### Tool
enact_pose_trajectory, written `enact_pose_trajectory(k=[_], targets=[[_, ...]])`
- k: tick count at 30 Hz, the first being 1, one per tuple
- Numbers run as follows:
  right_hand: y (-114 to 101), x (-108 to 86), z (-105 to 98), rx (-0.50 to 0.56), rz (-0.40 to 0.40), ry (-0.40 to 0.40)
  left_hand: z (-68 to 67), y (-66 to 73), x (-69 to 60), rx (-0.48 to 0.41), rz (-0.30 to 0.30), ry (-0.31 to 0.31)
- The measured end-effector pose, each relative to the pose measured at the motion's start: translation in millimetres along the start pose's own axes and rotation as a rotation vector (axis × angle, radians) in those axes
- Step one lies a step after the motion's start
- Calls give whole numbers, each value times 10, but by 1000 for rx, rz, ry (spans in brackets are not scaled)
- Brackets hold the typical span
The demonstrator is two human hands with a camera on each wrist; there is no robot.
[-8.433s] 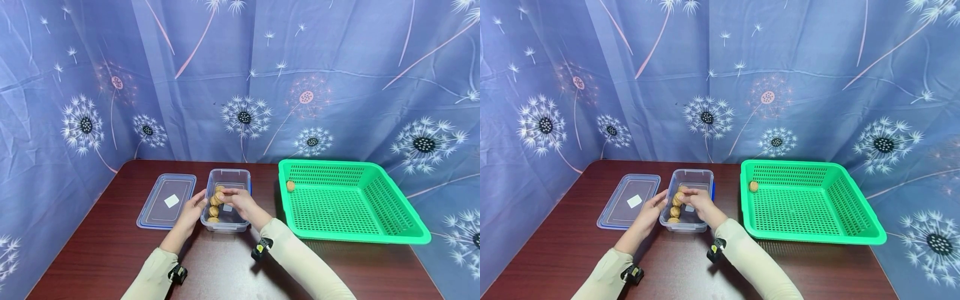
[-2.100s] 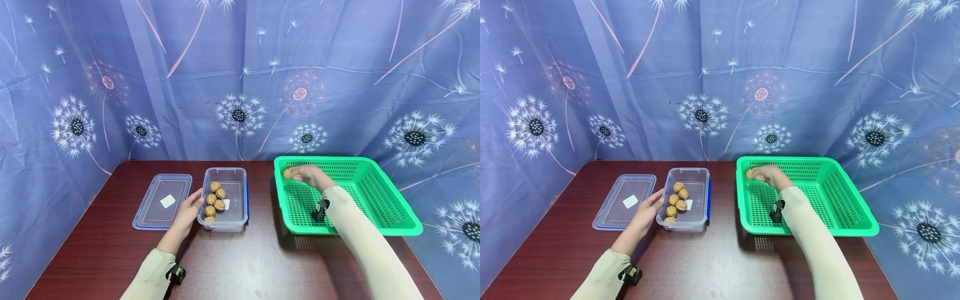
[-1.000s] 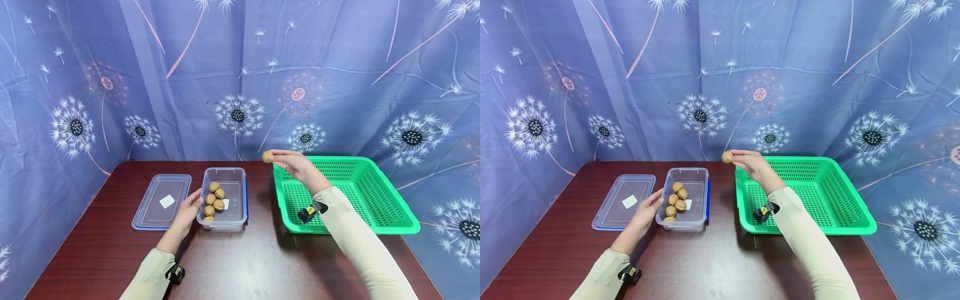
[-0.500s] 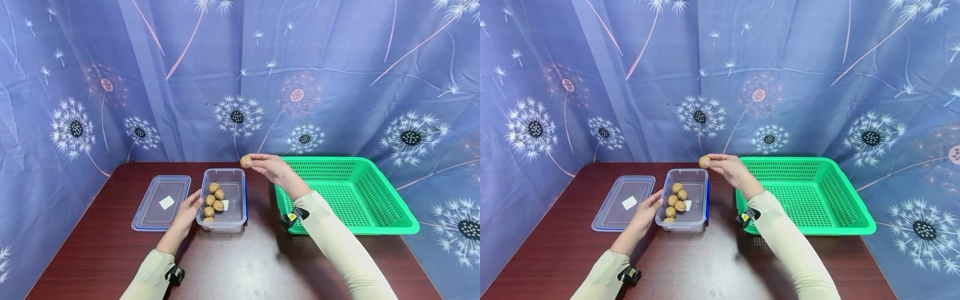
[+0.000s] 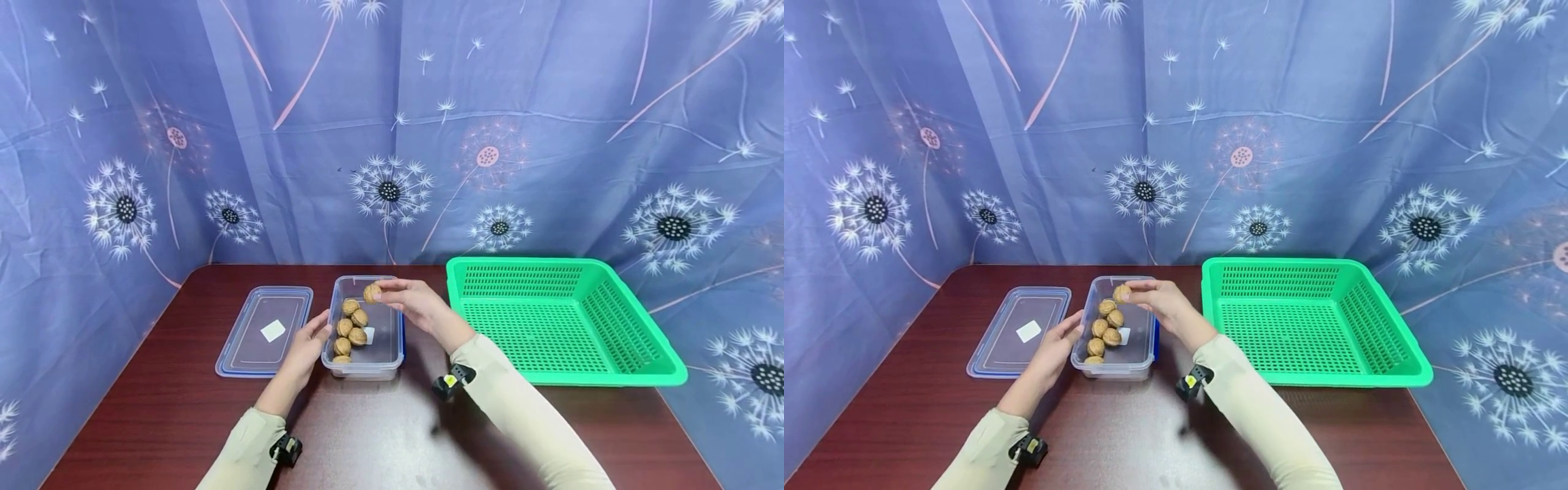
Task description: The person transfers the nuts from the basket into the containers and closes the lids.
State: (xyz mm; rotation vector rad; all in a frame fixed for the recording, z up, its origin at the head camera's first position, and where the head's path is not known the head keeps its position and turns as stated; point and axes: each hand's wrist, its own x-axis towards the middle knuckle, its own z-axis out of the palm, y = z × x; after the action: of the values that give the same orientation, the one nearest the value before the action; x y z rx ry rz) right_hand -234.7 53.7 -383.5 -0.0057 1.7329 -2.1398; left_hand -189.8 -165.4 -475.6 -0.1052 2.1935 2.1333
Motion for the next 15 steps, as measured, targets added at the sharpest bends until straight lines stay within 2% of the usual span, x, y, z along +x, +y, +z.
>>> enact_pose_trajectory(k=[8,15], targets=[[374,-18,108,-63,48,-9,1,4,0,-12,3,-6],[591,-32,160,-91,63,-53,-2,23,-11,-14,-1,-10]])
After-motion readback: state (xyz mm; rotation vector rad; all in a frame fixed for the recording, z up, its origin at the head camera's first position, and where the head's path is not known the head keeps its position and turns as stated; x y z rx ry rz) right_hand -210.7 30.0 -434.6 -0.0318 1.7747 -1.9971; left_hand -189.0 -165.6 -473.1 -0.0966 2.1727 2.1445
